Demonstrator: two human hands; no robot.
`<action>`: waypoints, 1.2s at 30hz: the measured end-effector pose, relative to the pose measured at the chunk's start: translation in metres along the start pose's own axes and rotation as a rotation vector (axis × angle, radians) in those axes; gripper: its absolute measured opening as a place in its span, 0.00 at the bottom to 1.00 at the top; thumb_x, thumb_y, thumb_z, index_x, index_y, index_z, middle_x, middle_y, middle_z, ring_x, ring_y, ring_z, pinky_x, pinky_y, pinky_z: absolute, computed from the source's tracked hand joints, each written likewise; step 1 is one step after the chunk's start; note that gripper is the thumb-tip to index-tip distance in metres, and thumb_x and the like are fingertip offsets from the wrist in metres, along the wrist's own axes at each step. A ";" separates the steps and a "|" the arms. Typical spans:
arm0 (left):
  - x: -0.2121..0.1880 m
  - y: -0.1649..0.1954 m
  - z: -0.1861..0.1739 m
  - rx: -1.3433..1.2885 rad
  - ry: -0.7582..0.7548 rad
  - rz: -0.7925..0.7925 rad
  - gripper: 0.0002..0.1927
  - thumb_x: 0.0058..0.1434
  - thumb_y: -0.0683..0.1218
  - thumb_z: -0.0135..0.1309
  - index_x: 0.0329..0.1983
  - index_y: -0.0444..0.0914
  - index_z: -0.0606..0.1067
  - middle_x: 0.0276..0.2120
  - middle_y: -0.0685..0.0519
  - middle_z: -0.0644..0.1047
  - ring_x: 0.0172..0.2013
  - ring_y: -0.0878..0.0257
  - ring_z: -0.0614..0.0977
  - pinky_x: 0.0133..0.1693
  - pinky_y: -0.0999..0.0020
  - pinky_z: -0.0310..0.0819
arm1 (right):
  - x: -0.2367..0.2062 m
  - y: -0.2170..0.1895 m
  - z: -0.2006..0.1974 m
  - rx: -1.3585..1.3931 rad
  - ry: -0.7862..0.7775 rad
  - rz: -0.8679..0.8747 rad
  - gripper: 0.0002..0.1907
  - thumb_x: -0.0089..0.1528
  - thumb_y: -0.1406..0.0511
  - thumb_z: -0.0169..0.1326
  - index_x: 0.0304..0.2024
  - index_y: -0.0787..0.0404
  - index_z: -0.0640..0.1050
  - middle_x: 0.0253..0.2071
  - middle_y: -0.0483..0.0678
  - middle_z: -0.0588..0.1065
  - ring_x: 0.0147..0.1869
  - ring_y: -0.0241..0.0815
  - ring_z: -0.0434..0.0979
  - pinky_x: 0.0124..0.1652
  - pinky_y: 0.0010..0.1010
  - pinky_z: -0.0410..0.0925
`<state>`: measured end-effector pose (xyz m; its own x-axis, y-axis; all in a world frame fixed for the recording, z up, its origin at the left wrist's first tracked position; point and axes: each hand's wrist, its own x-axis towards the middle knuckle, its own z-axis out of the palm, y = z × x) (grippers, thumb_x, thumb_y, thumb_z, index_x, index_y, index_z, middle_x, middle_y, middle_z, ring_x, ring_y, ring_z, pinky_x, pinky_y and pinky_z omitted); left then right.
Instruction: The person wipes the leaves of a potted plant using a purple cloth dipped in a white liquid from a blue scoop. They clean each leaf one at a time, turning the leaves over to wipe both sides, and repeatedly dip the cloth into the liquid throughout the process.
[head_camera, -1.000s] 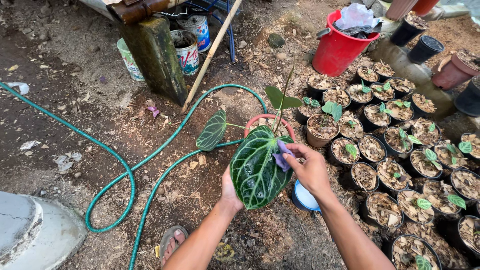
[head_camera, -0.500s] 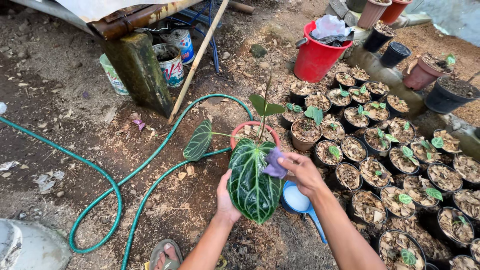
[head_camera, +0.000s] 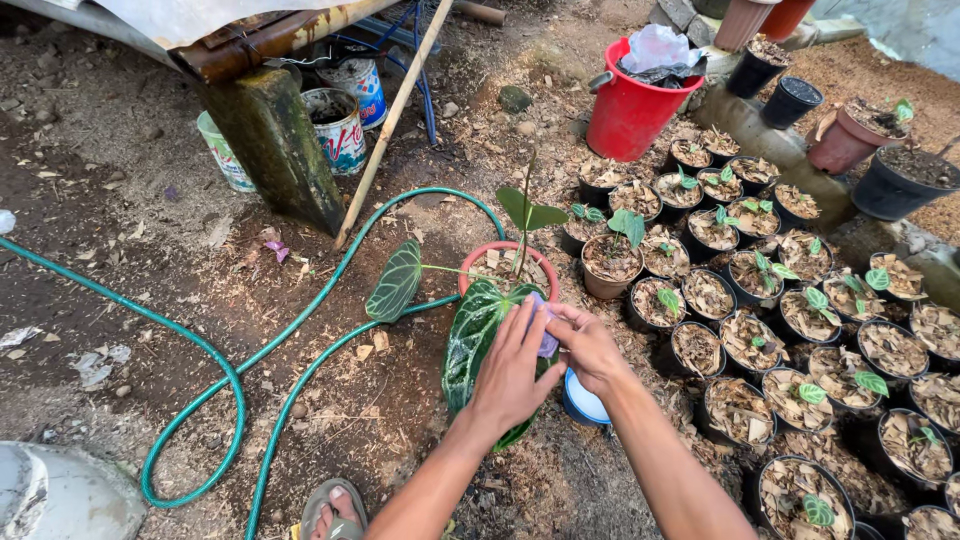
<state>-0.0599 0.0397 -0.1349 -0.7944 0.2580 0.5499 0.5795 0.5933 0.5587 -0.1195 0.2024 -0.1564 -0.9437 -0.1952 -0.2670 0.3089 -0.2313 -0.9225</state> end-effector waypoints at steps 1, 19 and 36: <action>0.001 -0.001 0.006 -0.033 0.019 -0.031 0.38 0.58 0.45 0.60 0.69 0.26 0.63 0.68 0.31 0.62 0.67 0.36 0.62 0.64 0.50 0.57 | -0.001 0.000 0.001 0.022 0.011 -0.006 0.17 0.66 0.64 0.54 0.57 0.59 0.77 0.43 0.46 0.81 0.39 0.36 0.80 0.31 0.29 0.72; 0.016 -0.025 0.033 -0.016 0.319 -0.136 0.19 0.72 0.40 0.44 0.64 0.31 0.70 0.71 0.36 0.65 0.73 0.38 0.60 0.72 0.48 0.51 | -0.001 0.032 0.002 0.640 -0.124 -0.028 0.18 0.71 0.65 0.45 0.61 0.65 0.72 0.52 0.53 0.79 0.51 0.42 0.81 0.52 0.34 0.75; -0.008 0.003 0.039 -0.257 -0.268 -0.199 0.26 0.62 0.39 0.55 0.65 0.34 0.71 0.68 0.39 0.68 0.67 0.46 0.69 0.68 0.56 0.59 | 0.011 0.021 -0.028 0.704 -0.174 0.066 0.14 0.72 0.62 0.45 0.55 0.63 0.74 0.49 0.54 0.79 0.48 0.46 0.82 0.50 0.38 0.76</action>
<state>-0.0589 0.0690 -0.1624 -0.8949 0.3667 0.2542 0.4099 0.4506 0.7931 -0.1268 0.2220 -0.1871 -0.9060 -0.3650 -0.2142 0.4229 -0.7608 -0.4923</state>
